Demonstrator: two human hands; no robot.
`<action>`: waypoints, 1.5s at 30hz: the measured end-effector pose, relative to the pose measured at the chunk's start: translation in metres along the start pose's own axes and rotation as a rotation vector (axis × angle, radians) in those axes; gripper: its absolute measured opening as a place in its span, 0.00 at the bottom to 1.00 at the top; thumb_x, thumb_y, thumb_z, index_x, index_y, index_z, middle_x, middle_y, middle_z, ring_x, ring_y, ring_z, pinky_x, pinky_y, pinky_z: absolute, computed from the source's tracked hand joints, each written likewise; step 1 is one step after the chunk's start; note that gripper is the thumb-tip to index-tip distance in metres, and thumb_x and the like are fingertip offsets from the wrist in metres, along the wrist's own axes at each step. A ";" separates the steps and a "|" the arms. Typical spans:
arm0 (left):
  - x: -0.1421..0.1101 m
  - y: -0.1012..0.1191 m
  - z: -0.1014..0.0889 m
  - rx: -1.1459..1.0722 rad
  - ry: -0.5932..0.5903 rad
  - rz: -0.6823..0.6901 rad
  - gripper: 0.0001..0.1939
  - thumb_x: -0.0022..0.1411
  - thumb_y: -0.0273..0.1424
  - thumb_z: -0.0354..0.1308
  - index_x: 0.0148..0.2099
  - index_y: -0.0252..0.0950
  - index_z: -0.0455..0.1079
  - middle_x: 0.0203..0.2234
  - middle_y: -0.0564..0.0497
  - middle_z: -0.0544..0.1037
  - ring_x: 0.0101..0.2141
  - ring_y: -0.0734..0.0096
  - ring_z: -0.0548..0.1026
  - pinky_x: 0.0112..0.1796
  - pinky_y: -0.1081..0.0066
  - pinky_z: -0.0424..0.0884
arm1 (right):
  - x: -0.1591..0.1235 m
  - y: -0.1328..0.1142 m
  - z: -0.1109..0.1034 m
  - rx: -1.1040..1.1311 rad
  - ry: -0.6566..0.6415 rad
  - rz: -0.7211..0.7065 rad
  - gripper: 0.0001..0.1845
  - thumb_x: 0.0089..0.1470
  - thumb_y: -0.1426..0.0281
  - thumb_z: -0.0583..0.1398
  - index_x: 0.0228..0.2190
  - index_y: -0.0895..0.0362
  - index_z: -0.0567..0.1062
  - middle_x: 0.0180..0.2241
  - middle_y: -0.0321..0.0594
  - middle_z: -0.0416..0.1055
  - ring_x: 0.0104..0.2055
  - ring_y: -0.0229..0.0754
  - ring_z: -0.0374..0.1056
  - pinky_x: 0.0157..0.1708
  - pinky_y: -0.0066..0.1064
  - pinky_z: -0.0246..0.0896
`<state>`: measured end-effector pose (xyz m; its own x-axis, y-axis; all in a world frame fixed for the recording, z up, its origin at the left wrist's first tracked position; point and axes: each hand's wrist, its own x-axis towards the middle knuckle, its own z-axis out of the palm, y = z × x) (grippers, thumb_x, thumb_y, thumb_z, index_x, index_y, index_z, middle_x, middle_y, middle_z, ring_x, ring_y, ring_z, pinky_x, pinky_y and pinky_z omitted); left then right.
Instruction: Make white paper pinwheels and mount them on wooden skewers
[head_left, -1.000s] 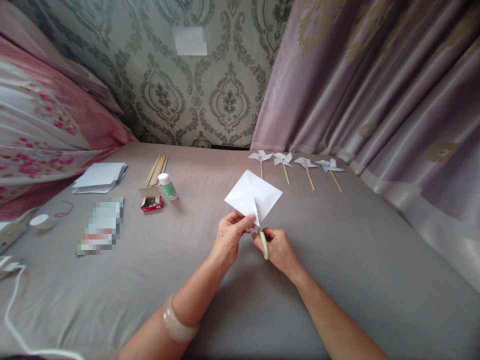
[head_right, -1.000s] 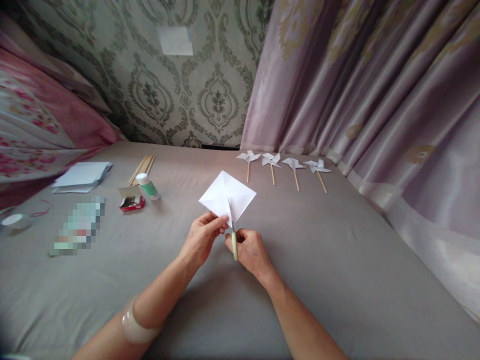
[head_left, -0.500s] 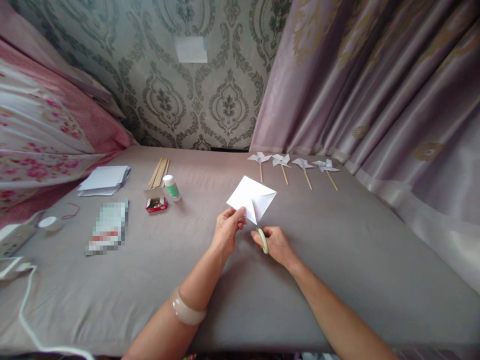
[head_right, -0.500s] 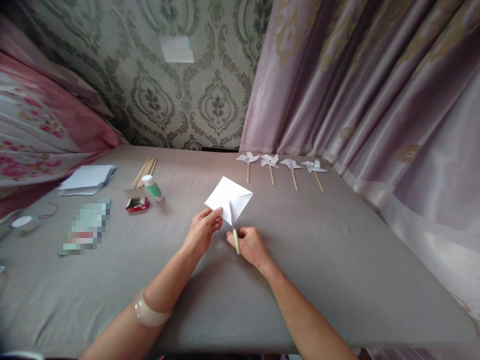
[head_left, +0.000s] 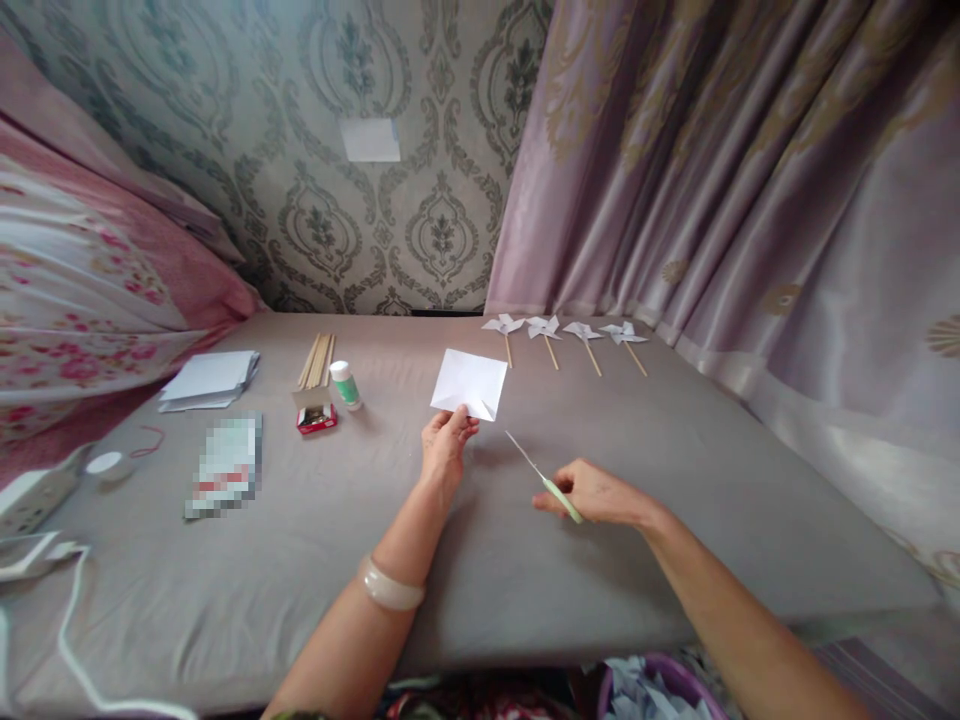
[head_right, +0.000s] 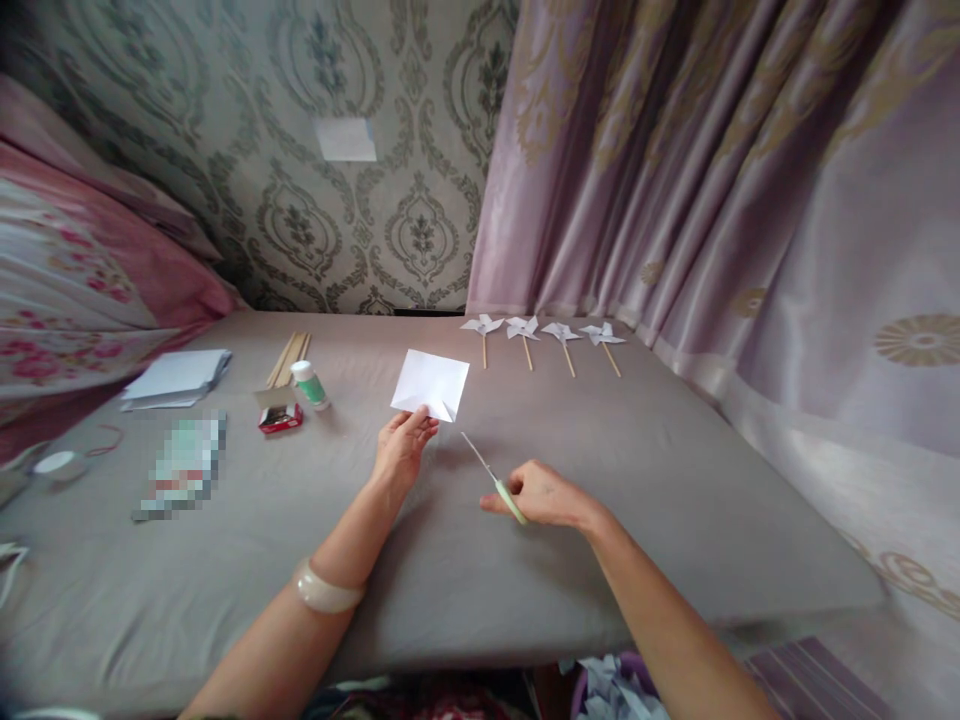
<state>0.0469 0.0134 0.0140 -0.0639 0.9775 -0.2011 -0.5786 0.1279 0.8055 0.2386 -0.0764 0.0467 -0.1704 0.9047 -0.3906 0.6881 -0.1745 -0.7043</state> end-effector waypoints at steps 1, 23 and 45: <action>0.001 -0.001 0.000 0.022 0.014 0.003 0.20 0.35 0.40 0.70 0.24 0.32 0.67 0.19 0.55 0.71 0.23 0.79 0.71 0.29 0.77 0.67 | -0.004 0.006 -0.005 -0.041 0.040 0.074 0.27 0.39 0.47 0.61 0.13 0.58 0.66 0.12 0.32 0.57 0.15 0.31 0.48 0.15 0.27 0.38; -0.010 -0.022 0.021 0.196 0.004 -0.282 0.08 0.58 0.20 0.56 0.26 0.28 0.68 0.18 0.47 0.74 0.19 0.77 0.73 0.25 0.76 0.73 | -0.020 0.082 -0.080 -0.515 0.319 0.634 0.26 0.46 0.51 0.60 0.10 0.57 0.69 0.15 0.45 0.69 0.17 0.41 0.67 0.22 0.30 0.58; -0.015 -0.004 0.009 0.394 -0.111 -0.353 0.05 0.54 0.22 0.61 0.27 0.28 0.69 0.18 0.46 0.75 0.17 0.75 0.72 0.23 0.75 0.71 | -0.025 0.118 -0.063 -0.718 0.501 0.450 0.25 0.52 0.52 0.52 0.15 0.55 0.70 0.19 0.50 0.71 0.26 0.51 0.70 0.24 0.32 0.54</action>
<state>0.0575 0.0000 0.0182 0.1780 0.8728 -0.4545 -0.1990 0.4843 0.8520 0.3684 -0.0952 0.0107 0.4177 0.9006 -0.1204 0.9085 -0.4160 0.0407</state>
